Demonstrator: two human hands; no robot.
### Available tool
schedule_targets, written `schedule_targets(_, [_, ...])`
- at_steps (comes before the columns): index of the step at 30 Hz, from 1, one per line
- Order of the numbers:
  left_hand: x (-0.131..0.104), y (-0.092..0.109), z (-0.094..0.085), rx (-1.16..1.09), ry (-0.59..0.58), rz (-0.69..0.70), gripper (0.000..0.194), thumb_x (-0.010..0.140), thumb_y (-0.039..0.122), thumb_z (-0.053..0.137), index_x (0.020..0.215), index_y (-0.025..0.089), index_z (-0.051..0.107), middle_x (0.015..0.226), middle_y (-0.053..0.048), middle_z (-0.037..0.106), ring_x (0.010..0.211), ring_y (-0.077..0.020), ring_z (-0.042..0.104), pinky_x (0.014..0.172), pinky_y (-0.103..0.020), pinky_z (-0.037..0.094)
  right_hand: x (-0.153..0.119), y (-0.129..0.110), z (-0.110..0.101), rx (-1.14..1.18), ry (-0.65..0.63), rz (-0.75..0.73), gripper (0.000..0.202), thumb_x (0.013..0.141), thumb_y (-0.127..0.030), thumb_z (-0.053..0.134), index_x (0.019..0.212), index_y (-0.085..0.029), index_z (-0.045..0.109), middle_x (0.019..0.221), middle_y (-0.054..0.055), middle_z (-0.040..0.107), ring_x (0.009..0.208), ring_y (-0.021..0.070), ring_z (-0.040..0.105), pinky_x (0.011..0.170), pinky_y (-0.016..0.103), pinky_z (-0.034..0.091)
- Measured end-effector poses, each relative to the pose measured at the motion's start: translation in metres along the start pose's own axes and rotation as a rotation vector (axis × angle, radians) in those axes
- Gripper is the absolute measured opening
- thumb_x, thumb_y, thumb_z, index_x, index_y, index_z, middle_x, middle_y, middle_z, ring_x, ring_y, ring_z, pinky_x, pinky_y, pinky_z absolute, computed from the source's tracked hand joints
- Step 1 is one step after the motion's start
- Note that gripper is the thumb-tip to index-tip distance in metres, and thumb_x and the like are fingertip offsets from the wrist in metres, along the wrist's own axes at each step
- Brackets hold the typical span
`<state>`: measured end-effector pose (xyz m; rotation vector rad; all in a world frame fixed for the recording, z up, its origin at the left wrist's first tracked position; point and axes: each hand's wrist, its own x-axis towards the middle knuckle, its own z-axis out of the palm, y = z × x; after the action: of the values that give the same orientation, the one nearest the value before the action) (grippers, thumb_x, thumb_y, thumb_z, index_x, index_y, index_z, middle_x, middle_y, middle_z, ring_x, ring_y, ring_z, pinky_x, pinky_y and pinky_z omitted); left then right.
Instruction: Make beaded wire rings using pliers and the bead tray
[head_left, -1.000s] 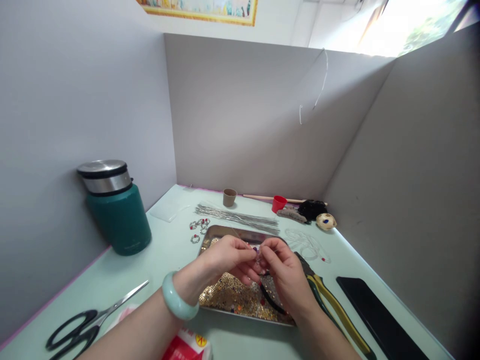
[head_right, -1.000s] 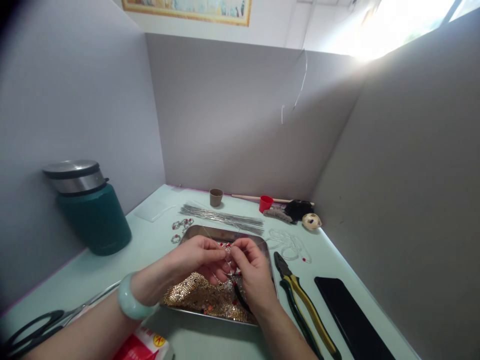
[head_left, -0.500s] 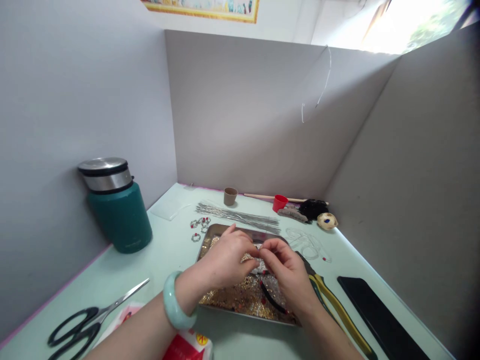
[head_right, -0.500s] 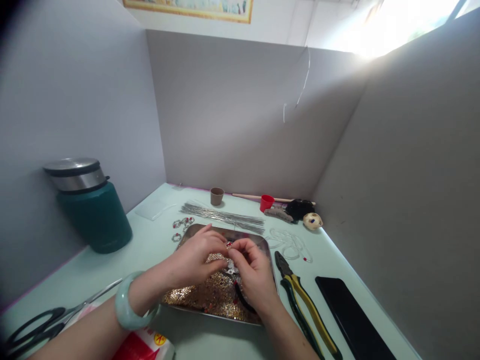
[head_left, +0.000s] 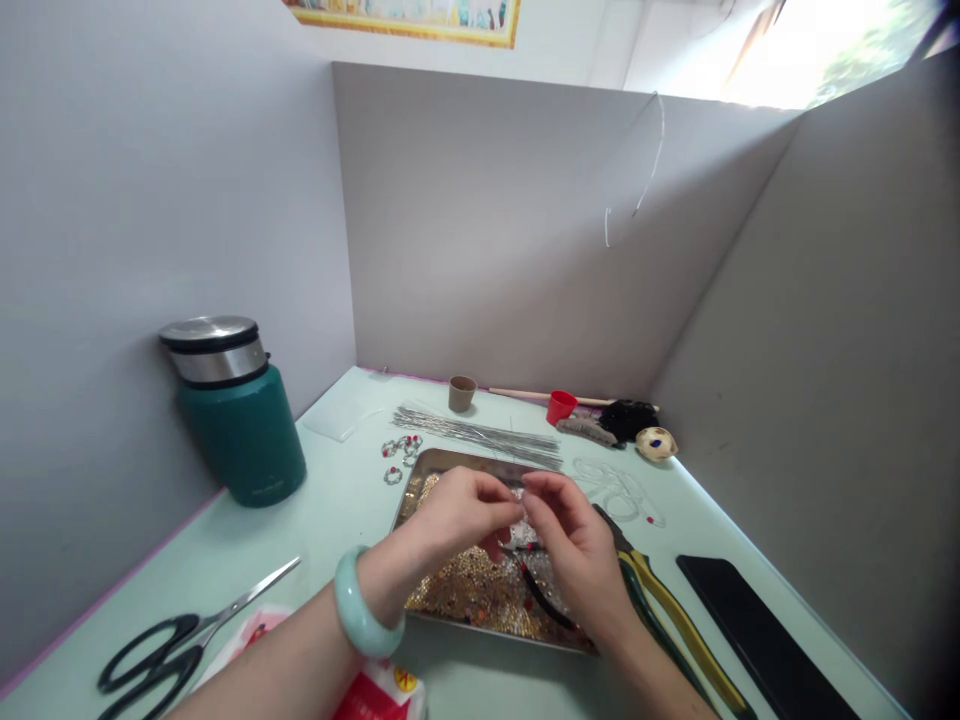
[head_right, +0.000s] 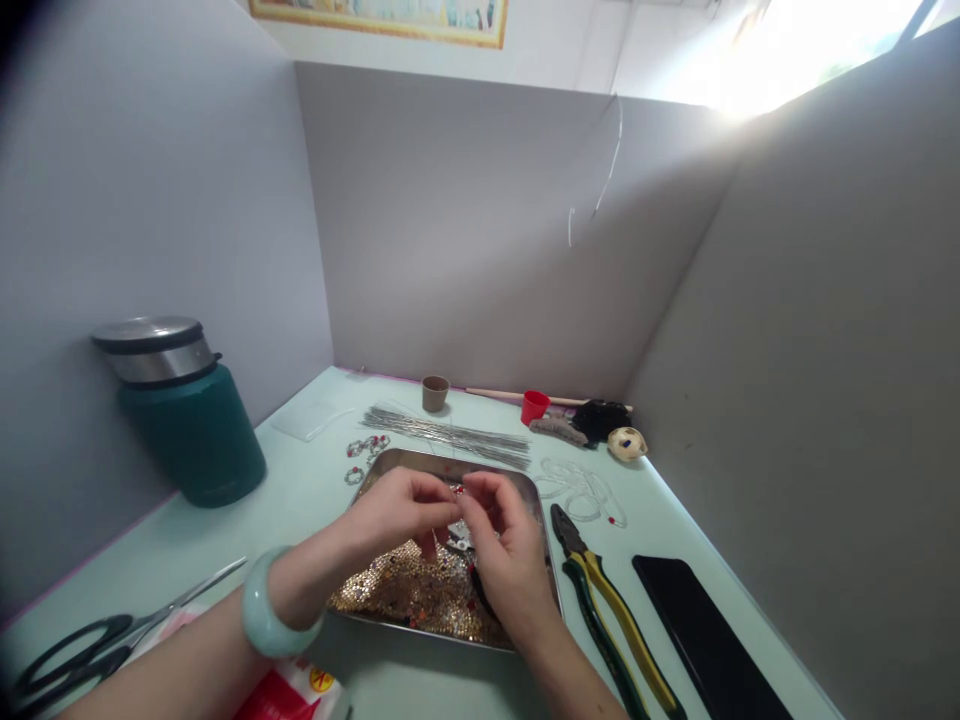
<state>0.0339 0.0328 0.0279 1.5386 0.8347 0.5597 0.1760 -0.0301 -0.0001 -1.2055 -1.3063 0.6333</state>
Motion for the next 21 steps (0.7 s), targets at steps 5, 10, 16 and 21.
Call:
schedule_targets(5, [-0.0026,0.0086,-0.0048,-0.187,0.082,-0.021,0.017,0.072,0.03,0.065,0.074,0.013,0.065,0.058,-0.001,0.06,0.047,-0.0106,0.059,0.049,-0.022,0.046,0.0013,-0.0043,-0.0002,0.008,-0.023,0.029,0.015,0.087,-0.035,0.056,0.094,-0.022,0.059,0.08,-0.001,0.06,0.07,0.014,0.053,0.064,0.025,0.043])
schedule_targets(10, [-0.0031,0.0082,-0.0028,-0.193,0.06,-0.009,0.019,0.072,0.031,0.067,0.077,0.012,0.067,0.059,-0.002,0.062,0.048,-0.0103,0.059,0.05,-0.022,0.046,-0.0004,-0.0037,0.0018,0.005,0.009,0.013,0.012,0.086,-0.033,0.058,0.089,-0.022,0.061,0.077,-0.002,0.06,0.068,0.0138,0.053,0.062,0.024,0.042])
schedule_targets(16, [-0.0006,0.0067,0.0014,-0.132,0.073,0.016,0.015,0.073,0.027,0.064,0.075,0.012,0.067,0.06,-0.002,0.062,0.05,-0.0109,0.059,0.054,-0.025,0.049,0.0,-0.0014,0.0021,-0.043,0.077,-0.015,0.009,0.083,-0.03,0.061,0.083,-0.021,0.062,0.075,-0.001,0.061,0.067,0.0142,0.053,0.062,0.025,0.042])
schedule_targets(21, [0.0004,0.0051,0.001,-0.122,0.013,0.077,0.013,0.076,0.024,0.059,0.075,0.013,0.066,0.064,-0.004,0.065,0.057,-0.0128,0.062,0.06,-0.028,0.051,0.0021,-0.0023,0.0012,0.08,0.038,0.068,0.011,0.082,-0.031,0.062,0.081,-0.02,0.061,0.073,-0.001,0.06,0.067,0.015,0.053,0.061,0.025,0.042])
